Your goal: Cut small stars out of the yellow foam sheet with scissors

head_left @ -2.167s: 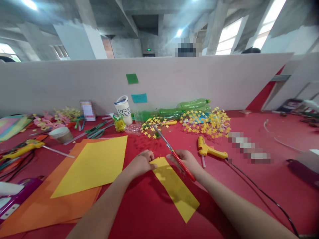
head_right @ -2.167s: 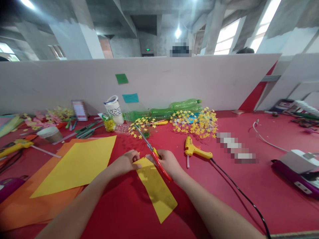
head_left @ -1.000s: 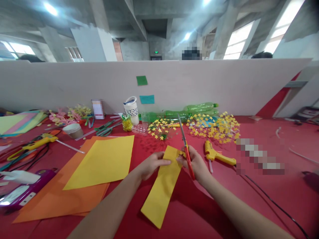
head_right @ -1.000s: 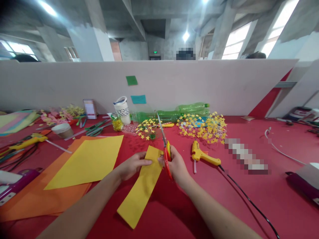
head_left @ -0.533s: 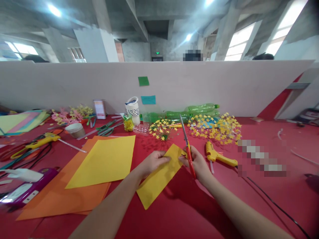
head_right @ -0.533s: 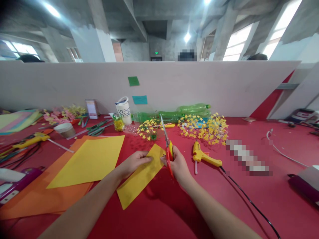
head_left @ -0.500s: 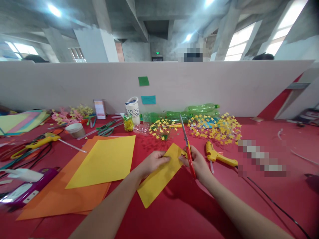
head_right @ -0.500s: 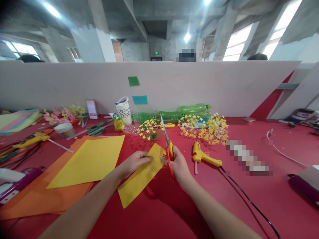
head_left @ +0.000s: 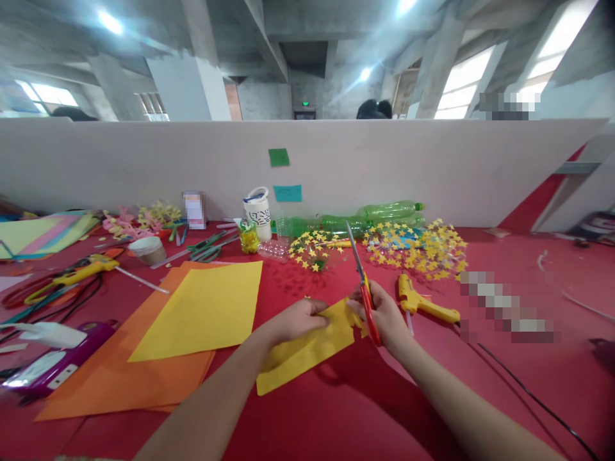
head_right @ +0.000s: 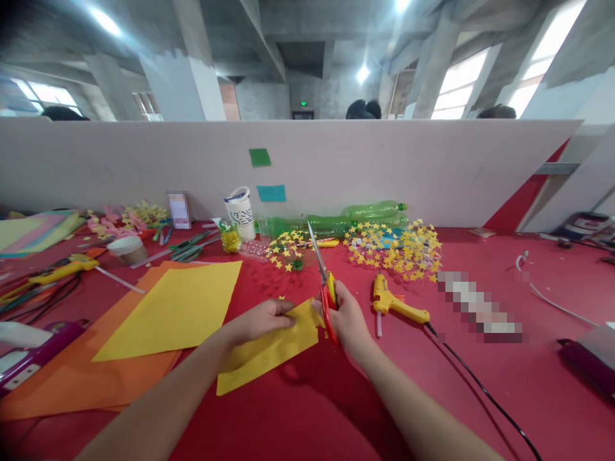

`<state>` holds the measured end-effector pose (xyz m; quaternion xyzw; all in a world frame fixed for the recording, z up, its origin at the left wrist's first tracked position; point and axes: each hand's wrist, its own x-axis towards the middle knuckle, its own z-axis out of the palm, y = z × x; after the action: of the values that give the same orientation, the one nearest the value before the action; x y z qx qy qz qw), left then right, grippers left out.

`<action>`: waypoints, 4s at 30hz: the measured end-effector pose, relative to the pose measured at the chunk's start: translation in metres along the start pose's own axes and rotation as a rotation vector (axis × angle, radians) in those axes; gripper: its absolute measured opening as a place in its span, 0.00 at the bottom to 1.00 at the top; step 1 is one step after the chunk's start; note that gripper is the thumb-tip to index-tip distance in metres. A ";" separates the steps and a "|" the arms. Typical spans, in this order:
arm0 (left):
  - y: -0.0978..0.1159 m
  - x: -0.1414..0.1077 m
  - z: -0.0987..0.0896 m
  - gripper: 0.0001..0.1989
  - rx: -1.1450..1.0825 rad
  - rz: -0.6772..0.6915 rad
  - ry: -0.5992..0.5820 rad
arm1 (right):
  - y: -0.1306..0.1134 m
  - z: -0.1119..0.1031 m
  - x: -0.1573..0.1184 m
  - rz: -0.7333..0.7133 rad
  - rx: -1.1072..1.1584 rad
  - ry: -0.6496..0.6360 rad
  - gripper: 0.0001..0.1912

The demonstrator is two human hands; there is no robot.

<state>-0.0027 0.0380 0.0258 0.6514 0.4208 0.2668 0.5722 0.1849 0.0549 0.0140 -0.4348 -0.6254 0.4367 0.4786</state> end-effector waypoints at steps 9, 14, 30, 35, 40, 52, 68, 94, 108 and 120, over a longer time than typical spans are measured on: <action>0.000 0.002 -0.006 0.12 0.023 0.057 0.138 | -0.005 -0.008 0.000 0.003 0.085 0.008 0.12; 0.004 0.002 -0.024 0.14 -0.100 0.176 0.403 | -0.011 -0.012 -0.002 0.044 -0.070 -0.171 0.11; 0.002 -0.008 -0.048 0.12 -0.124 0.396 0.817 | -0.008 -0.014 -0.006 -0.035 -0.599 -0.488 0.18; -0.001 -0.007 -0.047 0.13 -0.081 0.376 0.743 | -0.013 -0.013 -0.007 0.050 -0.514 -0.523 0.20; -0.003 -0.006 -0.046 0.16 -0.172 0.375 0.671 | -0.018 -0.014 -0.007 0.161 -0.379 -0.571 0.21; 0.007 -0.007 -0.043 0.22 -0.349 0.396 0.572 | -0.021 -0.015 -0.006 0.165 -0.398 -0.607 0.22; 0.009 -0.008 -0.042 0.19 -0.343 0.375 0.541 | -0.009 -0.014 -0.009 0.342 -0.212 -0.609 0.21; 0.013 -0.014 -0.042 0.25 -0.353 0.323 0.486 | -0.014 -0.012 -0.012 0.296 -0.221 -0.630 0.21; 0.016 -0.014 -0.039 0.27 -0.353 0.320 0.475 | -0.013 -0.006 -0.016 0.311 -0.194 -0.607 0.23; 0.015 -0.013 -0.036 0.27 -0.348 0.309 0.420 | -0.017 -0.007 -0.014 0.258 -0.281 -0.594 0.22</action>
<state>-0.0358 0.0460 0.0499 0.5305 0.3738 0.5474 0.5284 0.1922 0.0380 0.0284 -0.4258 -0.7313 0.5106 0.1520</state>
